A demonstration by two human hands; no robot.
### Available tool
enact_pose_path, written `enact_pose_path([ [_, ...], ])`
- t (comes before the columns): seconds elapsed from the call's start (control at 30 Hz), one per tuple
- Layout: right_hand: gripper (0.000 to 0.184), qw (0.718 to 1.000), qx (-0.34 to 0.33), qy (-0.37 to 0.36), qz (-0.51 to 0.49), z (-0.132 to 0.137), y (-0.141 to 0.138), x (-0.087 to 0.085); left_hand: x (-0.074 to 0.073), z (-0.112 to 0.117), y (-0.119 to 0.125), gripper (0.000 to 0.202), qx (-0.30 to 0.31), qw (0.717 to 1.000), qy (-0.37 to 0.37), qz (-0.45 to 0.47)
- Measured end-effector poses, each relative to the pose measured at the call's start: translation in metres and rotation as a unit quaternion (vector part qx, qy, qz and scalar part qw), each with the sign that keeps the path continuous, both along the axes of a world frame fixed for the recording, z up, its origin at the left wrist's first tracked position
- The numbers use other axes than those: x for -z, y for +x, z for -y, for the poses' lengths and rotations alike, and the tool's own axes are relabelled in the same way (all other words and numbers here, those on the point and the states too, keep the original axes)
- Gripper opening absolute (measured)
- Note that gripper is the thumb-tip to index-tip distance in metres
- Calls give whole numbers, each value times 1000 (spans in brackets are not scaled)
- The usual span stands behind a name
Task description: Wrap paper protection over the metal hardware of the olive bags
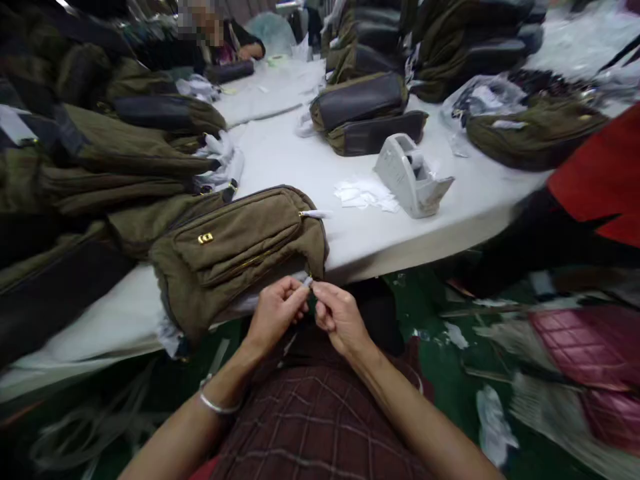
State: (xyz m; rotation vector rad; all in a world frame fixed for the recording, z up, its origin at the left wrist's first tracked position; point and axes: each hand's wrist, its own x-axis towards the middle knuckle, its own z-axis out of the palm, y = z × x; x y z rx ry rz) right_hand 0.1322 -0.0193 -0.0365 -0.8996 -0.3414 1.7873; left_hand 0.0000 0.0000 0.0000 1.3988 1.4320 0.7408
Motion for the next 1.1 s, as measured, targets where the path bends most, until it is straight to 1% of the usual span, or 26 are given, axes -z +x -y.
enact_pose_path([
  [0.07,25,998,15,-31,-56,0,-4,0,-1,1,1,23,-10,1000,15,-12],
  [0.13,29,991,16,-64,-114,0,-7,0,0,2,2,23,-15,1000,3,10],
  [0.23,36,972,-9,-118,-204,-3,-10,0,8,0,-1,28,-15,991,-71,113],
  [0.3,37,962,-30,-127,-239,-5,-12,-1,15,-2,-4,34,-10,976,-115,185],
  [0.33,37,961,-37,-124,-245,-5,-12,-2,17,-3,-6,36,-6,970,-128,206],
  [0.4,38,965,-42,-110,-235,-5,-11,-5,17,-4,-9,35,2,971,-128,200],
  [0.47,32,979,-53,-86,-180,-2,-6,-10,13,-4,-10,30,5,989,-75,130],
  [0.5,27,988,-67,-68,-124,1,-1,-12,10,-4,-11,27,8,997,-30,77],
  [0.53,25,994,-85,-43,-44,3,4,-14,8,-3,-11,24,13,999,20,22],
  [0.57,27,993,-102,-13,56,6,11,-16,5,-2,-11,21,21,997,71,-30],
  [0.6,31,979,-111,22,168,7,18,-19,4,-2,-11,19,30,990,115,-75],
  [0.63,32,953,-108,60,277,8,25,-22,3,-1,-11,17,41,981,153,-111],
  [0.67,31,919,-94,102,369,6,31,-25,4,0,-11,15,53,971,185,-141],
  [0.73,28,844,-66,199,494,-2,41,-33,8,0,-11,13,70,947,249,-189],
  [0.77,28,805,-67,254,532,-9,45,-38,11,0,-12,14,78,933,282,-212],
  [0.83,35,722,-101,360,582,-25,48,-48,15,0,-14,16,96,899,345,-253],
  [0.9,44,643,-157,430,614,-39,47,-59,16,0,-16,19,112,864,397,-289],
  [0.93,45,612,-183,451,624,-45,46,-63,16,0,-17,20,119,849,415,-305],
  [0.97,42,587,-203,465,631,-50,45,-67,15,0,-18,21,124,836,428,-318],
  [1.0,34,566,-219,475,638,-54,44,-69,13,0,-19,22,128,827,437,-330],
  [1.03,24,550,-227,482,643,-57,44,-71,12,0,-19,22,129,821,442,-338],
  [1.1,7,532,-229,498,646,-60,44,-70,10,0,-19,22,128,818,440,-347],
])
